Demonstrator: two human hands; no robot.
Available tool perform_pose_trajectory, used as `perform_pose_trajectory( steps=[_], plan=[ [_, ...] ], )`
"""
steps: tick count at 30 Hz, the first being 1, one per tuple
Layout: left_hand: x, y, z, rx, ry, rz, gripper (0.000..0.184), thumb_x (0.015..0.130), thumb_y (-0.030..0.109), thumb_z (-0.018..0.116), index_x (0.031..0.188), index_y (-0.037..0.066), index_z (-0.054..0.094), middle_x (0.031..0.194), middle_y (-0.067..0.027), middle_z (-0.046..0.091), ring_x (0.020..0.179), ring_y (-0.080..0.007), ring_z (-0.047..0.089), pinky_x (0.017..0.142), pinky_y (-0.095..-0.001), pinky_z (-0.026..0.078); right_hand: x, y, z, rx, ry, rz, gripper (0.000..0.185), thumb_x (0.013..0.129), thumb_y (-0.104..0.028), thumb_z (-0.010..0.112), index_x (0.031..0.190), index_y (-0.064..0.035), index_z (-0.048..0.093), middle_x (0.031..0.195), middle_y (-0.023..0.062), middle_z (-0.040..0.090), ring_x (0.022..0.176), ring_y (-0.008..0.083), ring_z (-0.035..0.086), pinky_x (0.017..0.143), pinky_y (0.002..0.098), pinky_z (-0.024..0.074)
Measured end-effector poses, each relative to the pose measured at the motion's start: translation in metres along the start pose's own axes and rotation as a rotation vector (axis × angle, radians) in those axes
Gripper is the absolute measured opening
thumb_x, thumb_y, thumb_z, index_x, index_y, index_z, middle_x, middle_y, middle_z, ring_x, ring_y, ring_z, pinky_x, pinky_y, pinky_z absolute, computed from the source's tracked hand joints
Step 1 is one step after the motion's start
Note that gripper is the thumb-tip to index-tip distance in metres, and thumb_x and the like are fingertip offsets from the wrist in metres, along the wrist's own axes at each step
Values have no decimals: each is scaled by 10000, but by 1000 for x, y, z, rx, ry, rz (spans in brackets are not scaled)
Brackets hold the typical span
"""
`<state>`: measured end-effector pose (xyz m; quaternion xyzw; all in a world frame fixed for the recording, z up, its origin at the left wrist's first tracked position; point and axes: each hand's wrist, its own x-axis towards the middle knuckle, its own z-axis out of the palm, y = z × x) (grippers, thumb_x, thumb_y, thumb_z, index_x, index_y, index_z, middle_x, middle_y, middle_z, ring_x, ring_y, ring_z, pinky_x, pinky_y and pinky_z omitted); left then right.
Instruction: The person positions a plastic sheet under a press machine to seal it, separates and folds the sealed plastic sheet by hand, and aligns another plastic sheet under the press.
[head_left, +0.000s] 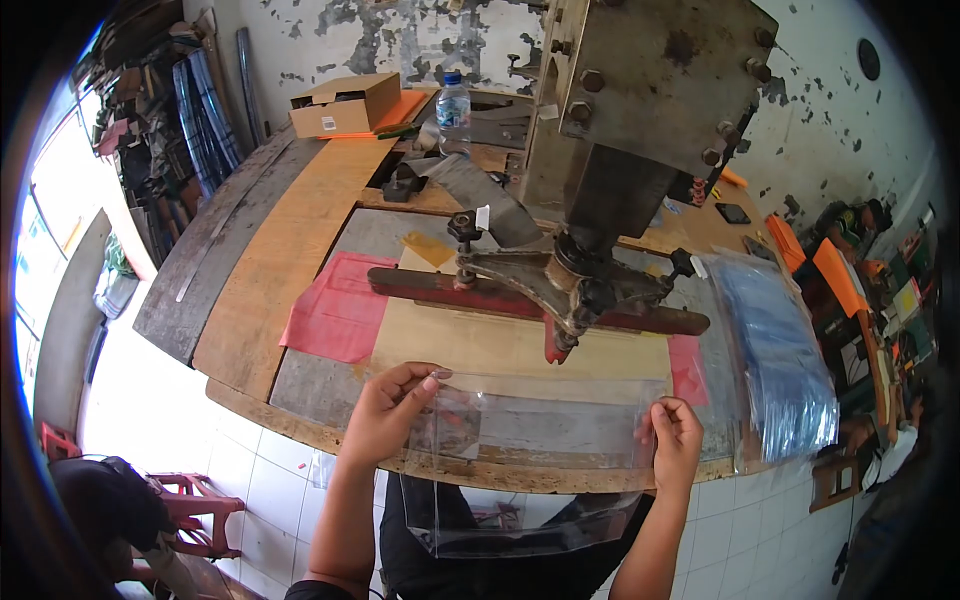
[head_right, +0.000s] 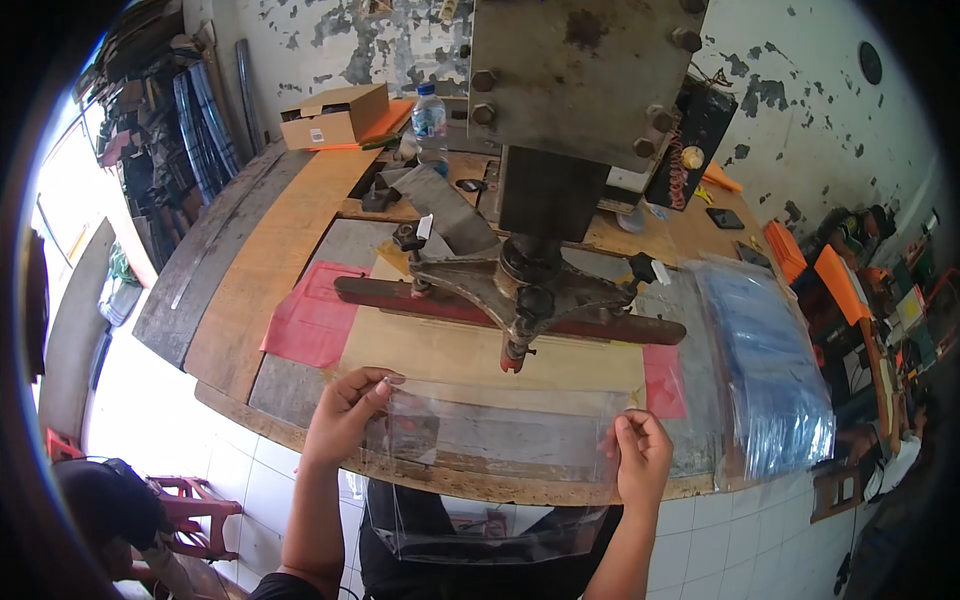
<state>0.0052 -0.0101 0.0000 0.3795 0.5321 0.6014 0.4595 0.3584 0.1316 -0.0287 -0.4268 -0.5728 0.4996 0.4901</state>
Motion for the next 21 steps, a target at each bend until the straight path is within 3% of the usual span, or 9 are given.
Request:
perform_pose_trajectory(
  steps=[3, 7, 9, 16, 18, 21],
  plan=[
    [1, -3, -1, 3, 27, -7, 279, 1071, 141, 575, 1236, -82, 607, 1077, -150, 747, 869, -191, 740, 794, -293, 570, 0, 0, 0, 18, 10, 2, 136, 1018, -112, 647, 1013, 23, 631, 789, 48, 648, 645, 119, 604, 591, 256, 451],
    [1, -6, 0, -17, 15, 26, 280, 1071, 145, 580, 1243, -75, 608, 1080, -140, 746, 876, -188, 743, 800, -288, 567, 0, -1, -1, 28, 16, 5, 133, 1013, -105, 652, 1012, 27, 638, 790, 46, 645, 636, 114, 588, 593, 257, 459],
    [1, -4, 1, 18, 7, 36, 258, 1076, 136, 564, 1250, -48, 608, 1017, -118, 751, 827, -178, 748, 725, -245, 569, 0, 0, -1, 36, 19, 4, 133, 1011, -104, 654, 1011, 28, 640, 790, 45, 643, 632, 112, 580, 597, 258, 465],
    [-2, 4, 2, 67, 8, 65, 257, 1077, 151, 565, 1240, -39, 626, 976, -81, 740, 808, -154, 750, 648, -232, 533, 0, 2, -1, 56, 15, -21, 141, 1005, -128, 673, 998, 12, 660, 789, 44, 656, 616, 111, 585, 579, 258, 463],
    [-3, 5, 0, 59, -6, 27, 289, 1078, 159, 570, 1259, -63, 612, 1060, -121, 744, 883, -185, 749, 786, -271, 564, -1, 3, -2, 54, 8, -22, 148, 1004, -135, 677, 999, 12, 664, 791, 44, 657, 619, 111, 589, 576, 257, 460],
    [-4, 6, -2, 120, -4, 21, 287, 1080, 150, 563, 1256, -71, 614, 1052, -124, 740, 900, -189, 747, 798, -271, 568, -2, 4, -4, 52, 19, -13, 159, 1001, -148, 684, 1005, 10, 667, 793, 43, 658, 627, 112, 601, 569, 259, 457]
  ],
)
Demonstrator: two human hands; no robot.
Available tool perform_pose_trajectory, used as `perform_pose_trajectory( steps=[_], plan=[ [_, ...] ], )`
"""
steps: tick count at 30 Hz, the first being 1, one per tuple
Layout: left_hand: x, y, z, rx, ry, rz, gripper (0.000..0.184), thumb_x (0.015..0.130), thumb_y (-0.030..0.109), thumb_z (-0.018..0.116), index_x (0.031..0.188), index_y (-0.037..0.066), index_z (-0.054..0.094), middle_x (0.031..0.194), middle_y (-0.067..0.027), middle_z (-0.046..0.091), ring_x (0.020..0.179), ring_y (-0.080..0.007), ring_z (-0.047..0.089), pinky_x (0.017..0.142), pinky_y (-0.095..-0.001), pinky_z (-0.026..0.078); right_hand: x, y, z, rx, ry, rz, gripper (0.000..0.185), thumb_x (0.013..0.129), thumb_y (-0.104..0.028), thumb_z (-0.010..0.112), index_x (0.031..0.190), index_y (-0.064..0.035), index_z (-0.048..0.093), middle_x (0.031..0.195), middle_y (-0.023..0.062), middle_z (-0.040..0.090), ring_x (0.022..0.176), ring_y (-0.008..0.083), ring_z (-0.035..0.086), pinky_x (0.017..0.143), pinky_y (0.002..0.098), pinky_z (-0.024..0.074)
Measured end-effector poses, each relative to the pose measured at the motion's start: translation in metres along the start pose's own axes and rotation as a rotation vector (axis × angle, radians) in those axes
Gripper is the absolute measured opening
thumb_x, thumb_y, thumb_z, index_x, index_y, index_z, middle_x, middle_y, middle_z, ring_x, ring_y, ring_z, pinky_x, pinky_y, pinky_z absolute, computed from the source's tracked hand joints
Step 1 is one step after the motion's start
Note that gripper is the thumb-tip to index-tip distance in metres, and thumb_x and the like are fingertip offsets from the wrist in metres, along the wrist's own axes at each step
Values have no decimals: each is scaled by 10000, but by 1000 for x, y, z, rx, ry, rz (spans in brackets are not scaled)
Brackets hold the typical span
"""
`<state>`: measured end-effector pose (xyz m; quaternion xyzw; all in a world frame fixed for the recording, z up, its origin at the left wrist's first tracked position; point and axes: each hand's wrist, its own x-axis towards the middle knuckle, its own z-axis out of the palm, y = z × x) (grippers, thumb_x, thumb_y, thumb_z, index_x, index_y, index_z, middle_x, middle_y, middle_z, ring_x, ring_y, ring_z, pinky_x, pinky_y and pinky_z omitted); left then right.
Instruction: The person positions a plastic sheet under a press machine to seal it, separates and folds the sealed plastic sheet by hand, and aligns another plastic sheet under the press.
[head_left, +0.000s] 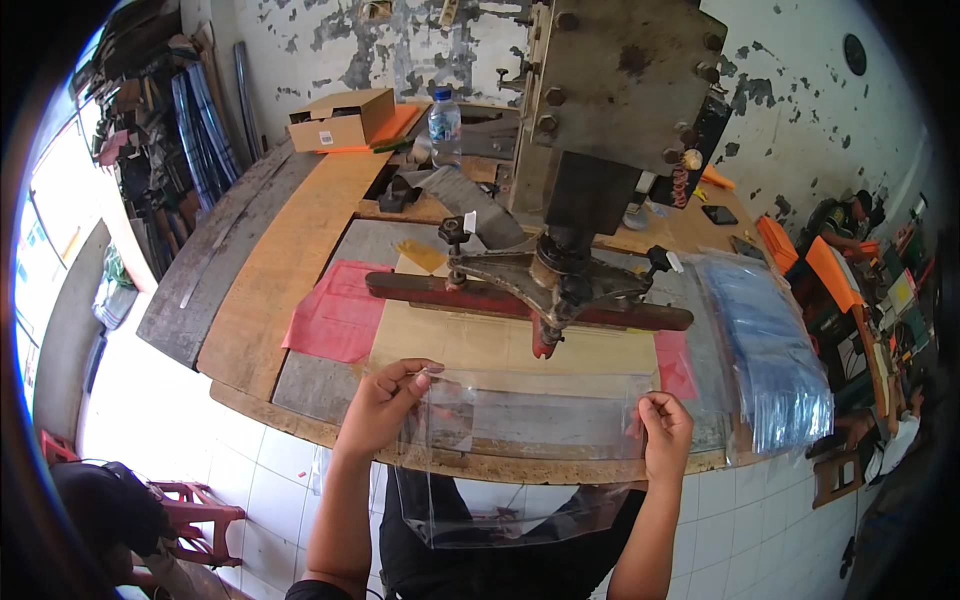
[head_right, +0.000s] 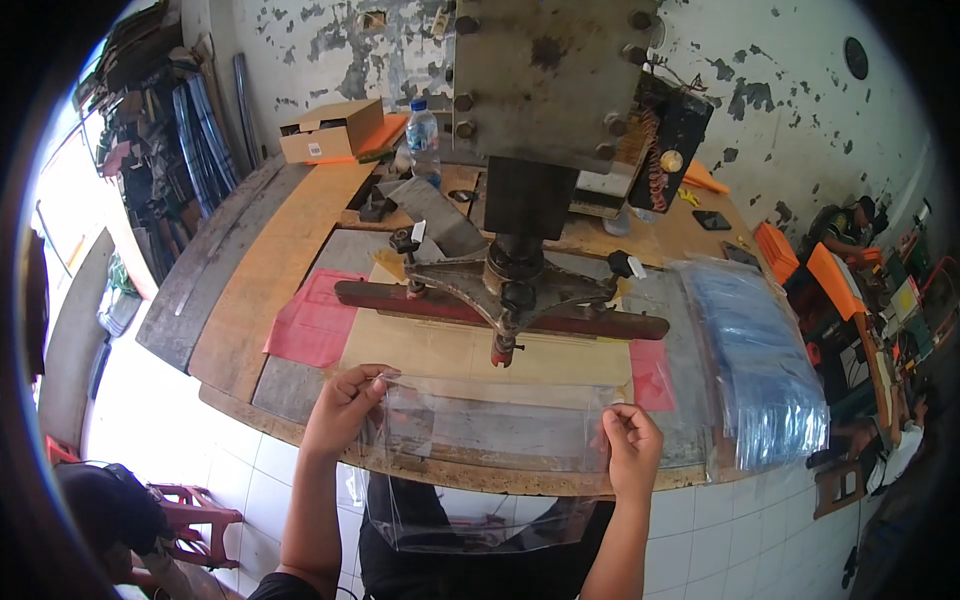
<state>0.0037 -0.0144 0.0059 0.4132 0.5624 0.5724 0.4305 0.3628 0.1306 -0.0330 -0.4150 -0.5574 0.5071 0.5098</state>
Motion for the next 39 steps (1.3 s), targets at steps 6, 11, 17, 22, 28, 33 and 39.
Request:
perform_pose_trajectory(
  steps=[6, 11, 17, 22, 28, 33, 39],
  plan=[
    [-19, 9, -5, -9, 53, 73, 267, 1077, 131, 553, 1242, -67, 622, 1052, -146, 744, 921, -215, 751, 691, -299, 584, -6, -9, -3, -18, -73, -13, 150, 1008, -148, 668, 1018, 2, 673, 822, 41, 669, 650, 106, 617, 594, 238, 448],
    [-94, 2, -84, 70, 168, 161, 250, 1049, 99, 556, 1222, -75, 606, 1011, -245, 750, 805, -275, 769, 626, -326, 584, -5, -8, -5, -47, -122, 17, 168, 1022, -175, 657, 1056, -14, 690, 861, 58, 683, 690, 119, 642, 637, 245, 453],
    [-244, -18, -189, 163, 753, 173, 231, 1021, 149, 591, 1152, -42, 592, 850, -203, 727, 662, -259, 711, 558, -331, 566, -7, -7, -2, -109, -148, 2, 161, 1025, -164, 645, 1035, -9, 688, 852, 54, 678, 704, 110, 639, 658, 238, 459],
    [-338, -48, -247, 271, 950, -39, 253, 1025, 222, 632, 1102, -16, 669, 834, -72, 705, 696, -127, 652, 587, -277, 538, -9, -11, 2, -190, -154, -40, 159, 1028, -164, 639, 1030, -13, 688, 836, 35, 666, 703, 100, 632, 648, 233, 444],
    [-349, -156, -267, 317, 1091, -275, 327, 1045, 275, 615, 1238, 12, 634, 1022, -120, 768, 738, -189, 751, 528, -268, 527, -8, -5, 3, -228, -138, -57, 151, 1026, -163, 635, 1032, -21, 684, 837, 21, 656, 694, 88, 612, 652, 228, 432],
    [-329, -273, -269, 269, 1119, -392, 256, 1056, 219, 593, 1218, 21, 597, 1009, -130, 757, 710, -218, 759, 486, -283, 520, -9, -3, 2, -242, -137, -57, 161, 1029, -171, 625, 1037, -21, 684, 834, 21, 658, 698, 83, 613, 654, 225, 429],
    [-328, -346, -287, 55, 1232, -670, 240, 1021, 125, 579, 1189, -44, 551, 934, -200, 711, 697, -285, 758, 494, -369, 594, -8, -5, 2, -282, -153, -71, 194, 1044, -216, 612, 1029, -34, 678, 839, 3, 631, 704, 75, 584, 650, 228, 417]
  ],
)
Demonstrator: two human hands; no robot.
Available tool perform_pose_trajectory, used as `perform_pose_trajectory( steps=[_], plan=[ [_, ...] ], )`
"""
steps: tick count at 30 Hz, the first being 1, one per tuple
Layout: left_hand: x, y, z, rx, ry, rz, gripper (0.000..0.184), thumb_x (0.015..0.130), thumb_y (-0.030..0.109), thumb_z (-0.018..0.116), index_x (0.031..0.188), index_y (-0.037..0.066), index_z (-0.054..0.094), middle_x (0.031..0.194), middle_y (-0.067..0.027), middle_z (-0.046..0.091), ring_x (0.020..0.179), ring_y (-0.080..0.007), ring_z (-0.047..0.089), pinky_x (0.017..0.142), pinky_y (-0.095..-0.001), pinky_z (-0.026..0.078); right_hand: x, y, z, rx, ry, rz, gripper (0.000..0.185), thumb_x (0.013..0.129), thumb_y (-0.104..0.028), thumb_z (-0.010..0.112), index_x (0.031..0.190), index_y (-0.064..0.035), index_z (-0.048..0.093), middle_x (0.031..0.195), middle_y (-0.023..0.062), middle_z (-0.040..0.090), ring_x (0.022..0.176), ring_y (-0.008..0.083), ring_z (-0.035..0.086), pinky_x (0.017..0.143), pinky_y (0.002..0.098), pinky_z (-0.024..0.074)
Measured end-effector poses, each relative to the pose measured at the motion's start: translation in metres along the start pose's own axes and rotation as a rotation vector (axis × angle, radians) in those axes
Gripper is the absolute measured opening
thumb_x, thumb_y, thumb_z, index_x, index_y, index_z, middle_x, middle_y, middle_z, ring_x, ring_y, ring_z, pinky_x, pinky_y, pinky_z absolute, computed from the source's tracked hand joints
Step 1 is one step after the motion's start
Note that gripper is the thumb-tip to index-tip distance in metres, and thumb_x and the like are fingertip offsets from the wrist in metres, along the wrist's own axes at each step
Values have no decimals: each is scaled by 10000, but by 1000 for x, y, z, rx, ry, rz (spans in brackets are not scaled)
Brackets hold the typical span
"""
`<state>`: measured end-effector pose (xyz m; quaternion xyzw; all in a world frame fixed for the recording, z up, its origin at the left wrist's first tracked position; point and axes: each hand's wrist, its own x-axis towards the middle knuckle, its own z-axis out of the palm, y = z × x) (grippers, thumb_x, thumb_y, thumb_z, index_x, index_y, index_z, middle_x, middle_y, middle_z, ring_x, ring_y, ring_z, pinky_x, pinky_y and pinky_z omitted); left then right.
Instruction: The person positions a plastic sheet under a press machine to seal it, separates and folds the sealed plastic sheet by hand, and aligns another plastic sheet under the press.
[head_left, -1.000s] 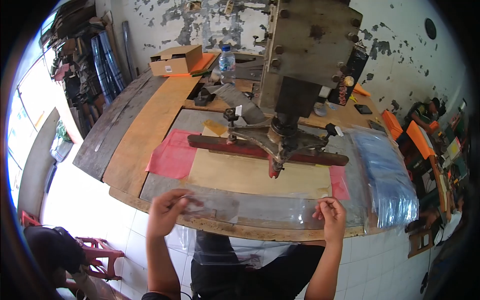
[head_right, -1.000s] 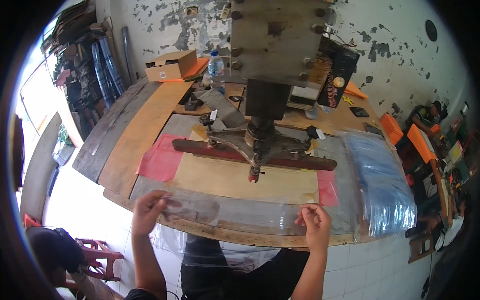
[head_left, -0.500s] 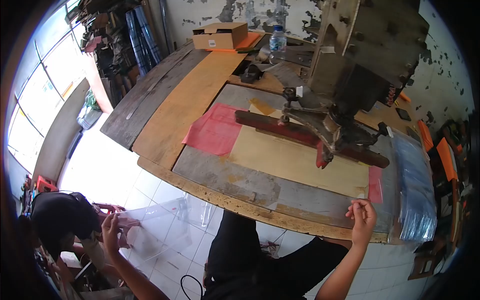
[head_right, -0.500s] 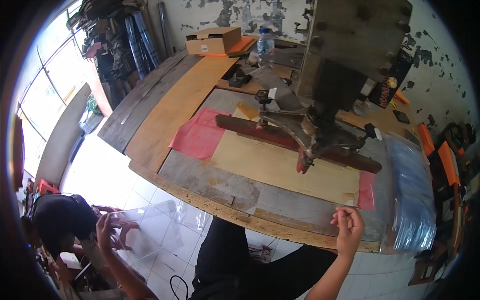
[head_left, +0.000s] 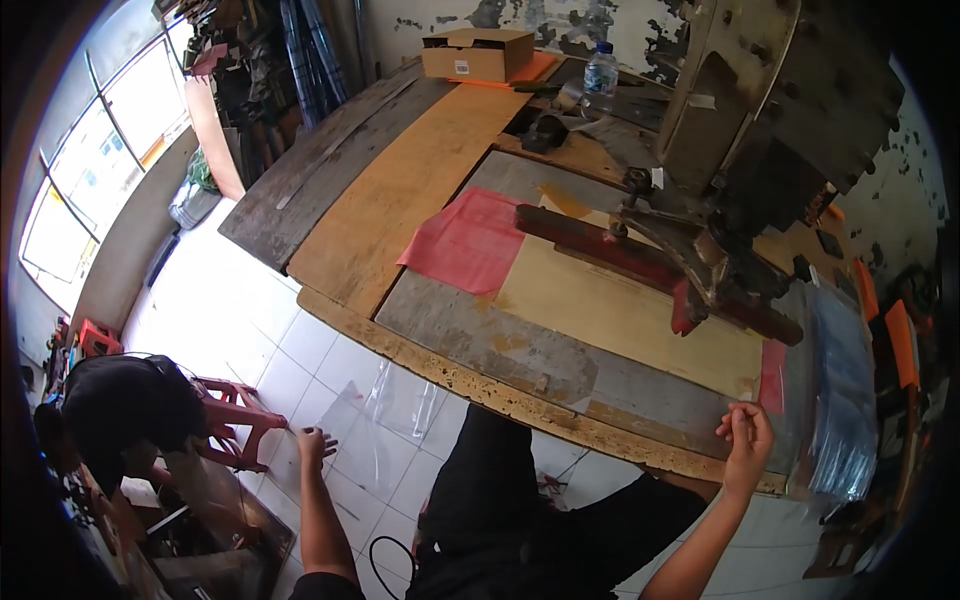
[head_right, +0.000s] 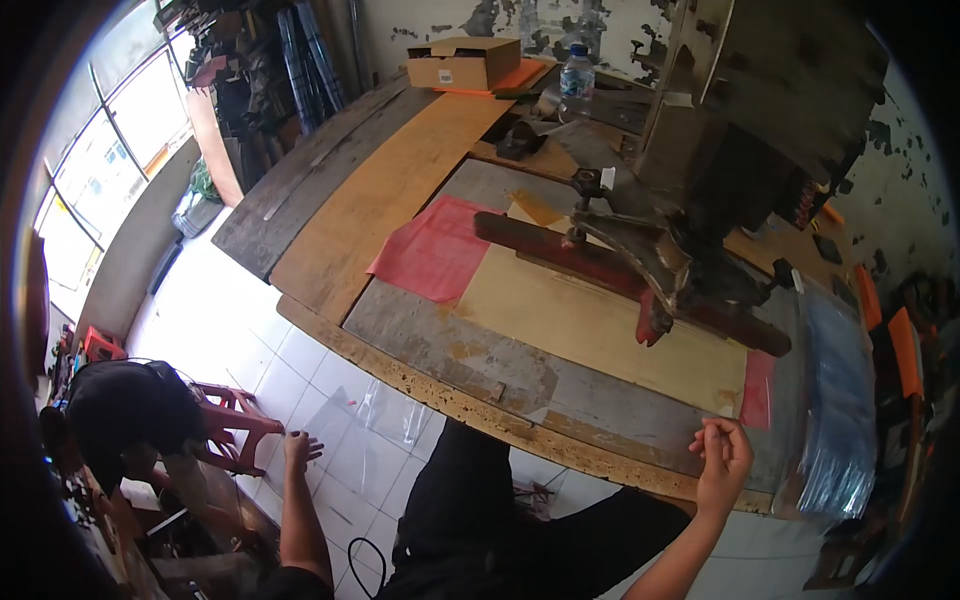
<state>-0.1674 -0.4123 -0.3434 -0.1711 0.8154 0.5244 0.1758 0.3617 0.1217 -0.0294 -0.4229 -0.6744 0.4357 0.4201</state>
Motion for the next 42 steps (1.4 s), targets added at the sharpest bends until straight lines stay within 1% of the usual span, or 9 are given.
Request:
perform_pose_trajectory(
  steps=[5, 11, 19, 21, 25, 32, 35, 38, 42],
  plan=[
    [28, -38, -14, 46, -63, -192, 320, 973, 89, 592, 1212, -108, 510, 957, -261, 693, 699, -341, 756, 494, -411, 632, -1, 5, 0, -23, 38, -9, 186, 1032, -192, 623, 1036, -17, 686, 837, 18, 655, 699, 78, 608, 643, 231, 416],
    [39, -22, 14, 209, 139, -14, 327, 963, 77, 570, 1211, -131, 520, 923, -264, 690, 651, -369, 740, 486, -416, 637, 1, 8, 0, -49, 22, -4, 191, 1031, -205, 627, 1039, -24, 688, 835, 12, 651, 697, 74, 608, 642, 225, 413],
    [139, 56, 85, -402, -165, -320, 741, 1017, 293, 599, 1544, -36, 195, 1162, -386, 628, 870, -448, 745, 676, -487, 663, 0, 7, 2, -48, 57, 1, 180, 1027, -195, 629, 1036, -25, 688, 831, 8, 649, 691, 70, 597, 635, 220, 413],
    [154, 66, 108, -618, -116, -29, 757, 1054, 325, 540, 1592, 32, 96, 1309, -341, 592, 1026, -419, 727, 776, -498, 645, -1, 6, 2, -57, 61, 3, 178, 1026, -192, 629, 1035, -24, 687, 830, 8, 648, 689, 70, 594, 634, 221, 414],
    [130, 86, 130, -623, -146, 72, 804, 1075, 305, 508, 1626, 70, -28, 1399, -285, 573, 1102, -378, 712, 832, -476, 614, 0, 8, 2, -68, 68, 3, 176, 1026, -187, 629, 1032, -19, 685, 830, 8, 645, 690, 69, 592, 632, 219, 413],
    [76, -61, 135, -213, -253, -48, 685, 1055, 318, 567, 1583, 52, 222, 1111, -171, 688, 871, -285, 737, 667, -390, 599, 0, 7, 3, -100, 74, 14, 174, 1030, -180, 625, 1027, -16, 681, 837, 8, 644, 696, 65, 584, 634, 216, 414],
    [14, -142, 135, 64, -467, -196, 277, 1009, 201, 528, 1231, 46, 586, 995, -120, 703, 806, -288, 734, 610, -366, 571, 0, 9, 2, -109, 73, 10, 175, 1032, -178, 622, 1029, -14, 681, 840, 9, 643, 698, 64, 583, 629, 214, 408],
    [-78, -150, 138, 168, -713, -345, 254, 992, 266, 626, 1090, 46, 706, 1002, -93, 750, 785, -249, 722, 641, -370, 567, 0, 9, 1, -85, 58, 13, 171, 1032, -172, 626, 1033, -10, 680, 848, 18, 642, 709, 70, 587, 643, 223, 438],
    [-109, -113, 152, 655, -910, 117, 360, 986, 326, 672, 1155, 14, 738, 1029, -148, 769, 887, -226, 732, 778, -384, 586, -3, 6, 4, -38, 77, 13, 159, 1030, -152, 635, 1030, 1, 678, 860, 35, 644, 729, 84, 597, 675, 241, 483]
  ],
)
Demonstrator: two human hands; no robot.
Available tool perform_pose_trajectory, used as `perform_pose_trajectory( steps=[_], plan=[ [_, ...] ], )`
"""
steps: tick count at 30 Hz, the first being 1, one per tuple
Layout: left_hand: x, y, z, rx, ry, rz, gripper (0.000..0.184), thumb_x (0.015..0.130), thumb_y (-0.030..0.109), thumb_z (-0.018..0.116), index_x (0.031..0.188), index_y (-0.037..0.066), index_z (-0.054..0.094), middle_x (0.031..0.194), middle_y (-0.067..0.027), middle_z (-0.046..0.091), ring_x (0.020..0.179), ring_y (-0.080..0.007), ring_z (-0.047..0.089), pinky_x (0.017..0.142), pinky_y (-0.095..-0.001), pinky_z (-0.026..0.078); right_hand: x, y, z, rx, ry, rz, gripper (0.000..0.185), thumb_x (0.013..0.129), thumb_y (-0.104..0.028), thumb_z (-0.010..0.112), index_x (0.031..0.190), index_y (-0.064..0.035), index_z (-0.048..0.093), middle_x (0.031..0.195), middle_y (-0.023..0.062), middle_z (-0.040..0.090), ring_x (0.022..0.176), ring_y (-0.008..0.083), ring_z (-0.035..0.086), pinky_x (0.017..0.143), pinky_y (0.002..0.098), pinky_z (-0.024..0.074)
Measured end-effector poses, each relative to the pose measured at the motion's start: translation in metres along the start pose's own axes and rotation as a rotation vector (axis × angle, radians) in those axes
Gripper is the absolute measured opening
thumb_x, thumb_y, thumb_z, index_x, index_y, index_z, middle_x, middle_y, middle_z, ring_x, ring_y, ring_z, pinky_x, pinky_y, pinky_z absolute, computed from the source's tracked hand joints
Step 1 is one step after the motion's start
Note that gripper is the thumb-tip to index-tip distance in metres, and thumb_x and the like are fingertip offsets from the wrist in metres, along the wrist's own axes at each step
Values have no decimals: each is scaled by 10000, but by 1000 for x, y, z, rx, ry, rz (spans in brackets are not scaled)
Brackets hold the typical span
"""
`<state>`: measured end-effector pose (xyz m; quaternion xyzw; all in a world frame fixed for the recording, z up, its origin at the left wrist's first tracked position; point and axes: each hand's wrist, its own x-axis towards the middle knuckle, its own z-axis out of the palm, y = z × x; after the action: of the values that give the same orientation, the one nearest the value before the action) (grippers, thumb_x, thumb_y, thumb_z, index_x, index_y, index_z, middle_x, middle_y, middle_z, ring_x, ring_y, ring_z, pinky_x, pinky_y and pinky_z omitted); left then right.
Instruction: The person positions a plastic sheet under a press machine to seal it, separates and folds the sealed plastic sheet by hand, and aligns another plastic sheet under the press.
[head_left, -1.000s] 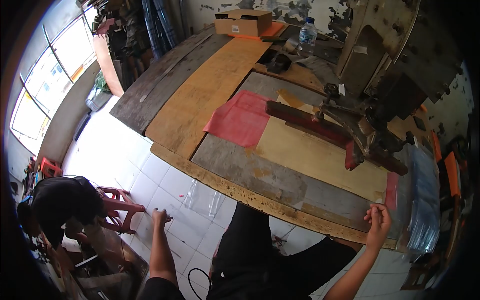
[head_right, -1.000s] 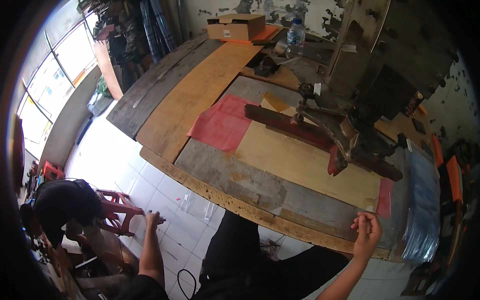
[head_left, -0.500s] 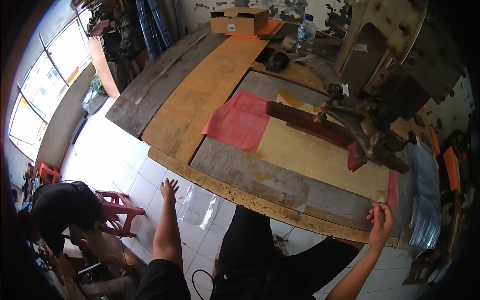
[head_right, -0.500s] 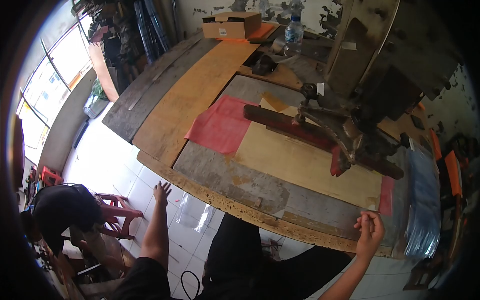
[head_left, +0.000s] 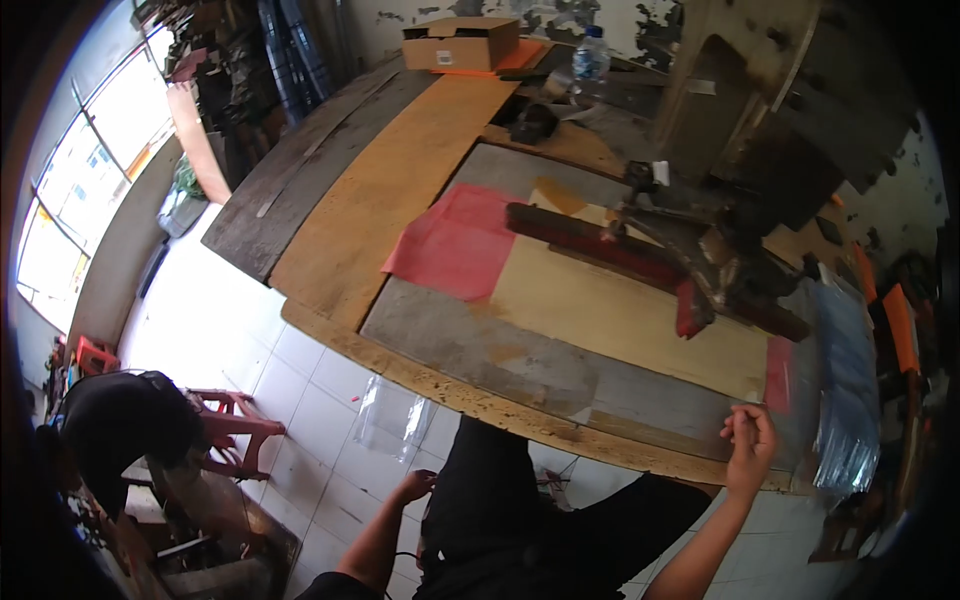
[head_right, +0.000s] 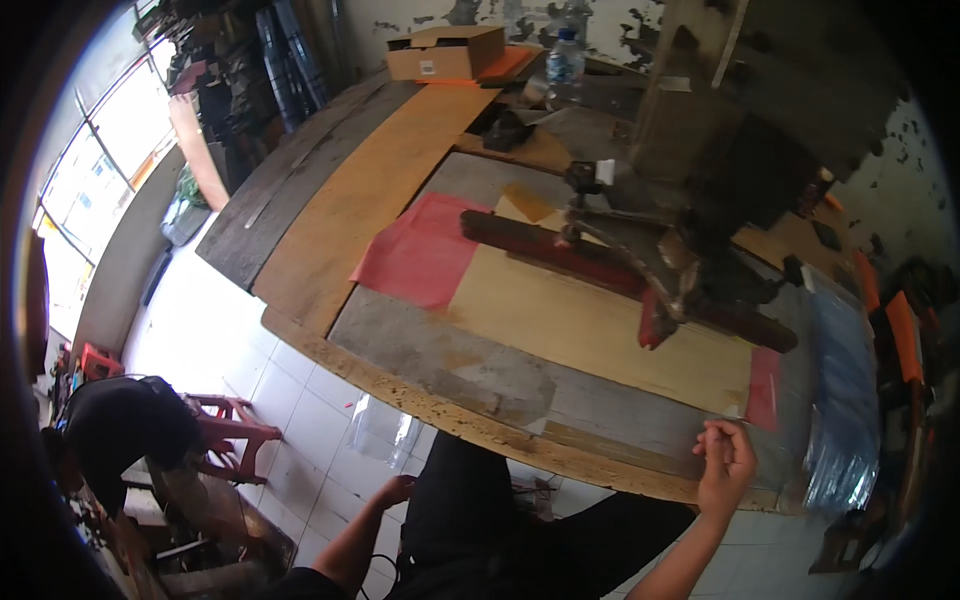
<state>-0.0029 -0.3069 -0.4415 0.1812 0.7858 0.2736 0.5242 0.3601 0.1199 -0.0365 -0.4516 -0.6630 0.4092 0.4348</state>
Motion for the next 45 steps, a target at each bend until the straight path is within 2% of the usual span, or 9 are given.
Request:
perform_pose_trajectory(
  steps=[2, 9, 14, 18, 21, 24, 26, 37, 45],
  plan=[
    [57, -37, -23, 450, 6, 544, 310, 985, 297, 665, 1124, 36, 758, 1057, -169, 768, 938, -296, 741, 839, -408, 579, 0, 2, 0, 35, -36, 10, 145, 1028, -129, 641, 1029, 12, 677, 871, 50, 649, 746, 99, 609, 702, 256, 513],
    [-139, 301, -119, 412, 170, 483, 197, 979, 214, 667, 1025, 49, 765, 1032, -120, 780, 976, -284, 741, 881, -396, 567, -1, -8, 3, 51, -38, -32, 121, 1012, -88, 650, 1008, 27, 686, 870, 60, 670, 745, 103, 636, 696, 253, 519],
    [-214, 406, -127, 78, -70, 1039, 147, 972, 109, 652, 922, -16, 710, 885, -101, 772, 881, -231, 752, 838, -368, 575, 1, -13, 4, 61, -26, -45, 103, 1004, -53, 634, 979, 30, 689, 845, 60, 672, 718, 94, 635, 675, 252, 516],
    [-190, 456, -102, 135, 777, 1349, 315, 953, 315, 654, 1011, 9, 702, 1028, -150, 731, 1051, -337, 690, 949, -427, 507, -4, -22, 1, -232, 2, -245, 259, 988, -154, 663, 1191, 5, 636, 1151, 136, 643, 1061, 242, 622, 952, 384, 486],
    [-161, 470, -78, 522, 850, 1187, 727, 795, 319, 832, 1400, 58, 526, 1475, -164, 504, 1343, -396, 479, 1126, -526, 358, -9, -33, 5, -562, 144, -595, 533, 980, -256, 650, 1440, -35, 498, 1474, 194, 491, 1371, 352, 458, 1142, 498, 341],
    [-160, 474, -74, 452, 922, 1189, 872, 730, 212, 864, 1481, 79, 442, 1520, -159, 471, 1389, -396, 447, 1165, -526, 336, -15, -28, 10, -682, 88, -621, 779, 994, -411, 608, 1613, -69, 283, 1682, 212, 245, 1551, 407, 246, 1231, 589, 187],
    [-161, 474, -75, 416, 937, 1161, 858, 764, 279, 843, 1494, 86, 435, 1542, -162, 455, 1401, -405, 435, 1167, -530, 328, -11, -36, 9, -974, -446, -318, 821, 983, -428, 623, 1617, -56, 257, 1679, 220, 241, 1551, 425, 227, 1244, 606, 162],
    [-154, 481, -77, 511, 951, 848, 827, 913, 425, 709, 1582, 98, 349, 1685, -220, 213, 1569, -389, 189, 1259, -528, 174, -11, -34, 13, -1082, -279, -400, 966, 909, -446, 705, 1632, -54, 198, 1673, 233, 233, 1544, 461, 207, 1248, 620, 133],
    [-151, 477, -80, 658, 694, 924, 609, 962, 402, 654, 1455, 60, 552, 1602, -163, 430, 1524, -313, 341, 1255, -532, 213, -18, -41, 16, -878, -150, -302, 940, 935, -444, 668, 1642, -63, 179, 1706, 202, 161, 1573, 433, 120, 1263, 597, 117]
  ],
)
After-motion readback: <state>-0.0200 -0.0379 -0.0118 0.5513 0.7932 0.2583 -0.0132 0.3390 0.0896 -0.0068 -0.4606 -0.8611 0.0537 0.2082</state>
